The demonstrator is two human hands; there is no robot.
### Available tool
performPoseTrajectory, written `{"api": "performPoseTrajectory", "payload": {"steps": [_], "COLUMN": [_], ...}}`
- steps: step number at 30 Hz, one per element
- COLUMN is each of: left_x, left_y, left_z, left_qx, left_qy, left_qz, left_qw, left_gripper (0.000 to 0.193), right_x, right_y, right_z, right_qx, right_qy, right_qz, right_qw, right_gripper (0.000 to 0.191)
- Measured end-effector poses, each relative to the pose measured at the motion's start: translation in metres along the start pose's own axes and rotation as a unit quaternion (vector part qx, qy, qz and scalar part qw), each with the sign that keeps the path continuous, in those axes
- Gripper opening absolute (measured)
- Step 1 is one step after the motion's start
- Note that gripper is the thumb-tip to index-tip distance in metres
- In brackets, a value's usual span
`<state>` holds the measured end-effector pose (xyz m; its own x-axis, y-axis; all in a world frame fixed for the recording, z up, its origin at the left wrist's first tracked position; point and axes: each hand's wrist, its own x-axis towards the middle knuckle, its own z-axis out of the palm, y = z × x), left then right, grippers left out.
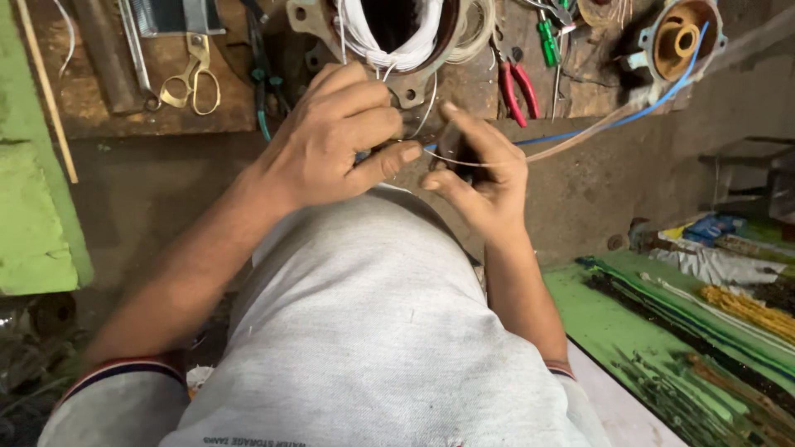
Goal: The person sits at a workbench and strips insulation from the ends of copper wires, scraping the wire with a small blade and pulling off the insulation by hand. They use pliers on a wire, handle a spool of white winding wire on a motor stator, and rub the stripped copper ends with a small abrasive pad.
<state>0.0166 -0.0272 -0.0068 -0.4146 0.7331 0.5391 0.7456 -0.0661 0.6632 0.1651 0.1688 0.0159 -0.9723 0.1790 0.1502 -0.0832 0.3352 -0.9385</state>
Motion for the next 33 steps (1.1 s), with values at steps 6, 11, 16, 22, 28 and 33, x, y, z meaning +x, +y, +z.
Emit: {"api": "performPoseTrajectory", "payload": {"steps": [6, 11, 16, 22, 28, 33], "left_x": [-0.003, -0.002, 0.002, 0.003, 0.009, 0.003], "left_y": [-0.007, -0.013, -0.016, -0.011, -0.007, -0.005], "left_z": [-0.004, 0.002, 0.005, 0.001, 0.013, 0.015], "left_qx": [-0.007, -0.011, 0.03, 0.101, 0.162, 0.195], "left_qy": [-0.018, -0.021, -0.018, 0.046, 0.064, 0.062], "left_qz": [0.019, 0.056, 0.048, 0.088, 0.113, 0.114], "left_qw": [1.0, 0.998, 0.998, 0.99, 0.978, 0.972], "left_gripper": [0.034, 0.037, 0.044, 0.04, 0.043, 0.034], "right_x": [0.01, 0.0, -0.034, -0.047, -0.041, -0.025], "right_y": [0.008, 0.009, -0.012, 0.002, -0.014, -0.018], "right_z": [0.007, -0.016, -0.063, -0.063, -0.014, 0.012], "right_qx": [-0.124, -0.163, -0.042, -0.104, 0.262, 0.469], "right_qy": [-0.015, -0.09, -0.016, -0.067, 0.0, 0.087], "right_qz": [-0.098, -0.121, -0.128, 0.198, 0.273, 0.316], "right_qw": [0.987, 0.975, 0.991, 0.972, 0.926, 0.82], "right_gripper": [0.043, 0.04, 0.035, 0.034, 0.064, 0.063]}}
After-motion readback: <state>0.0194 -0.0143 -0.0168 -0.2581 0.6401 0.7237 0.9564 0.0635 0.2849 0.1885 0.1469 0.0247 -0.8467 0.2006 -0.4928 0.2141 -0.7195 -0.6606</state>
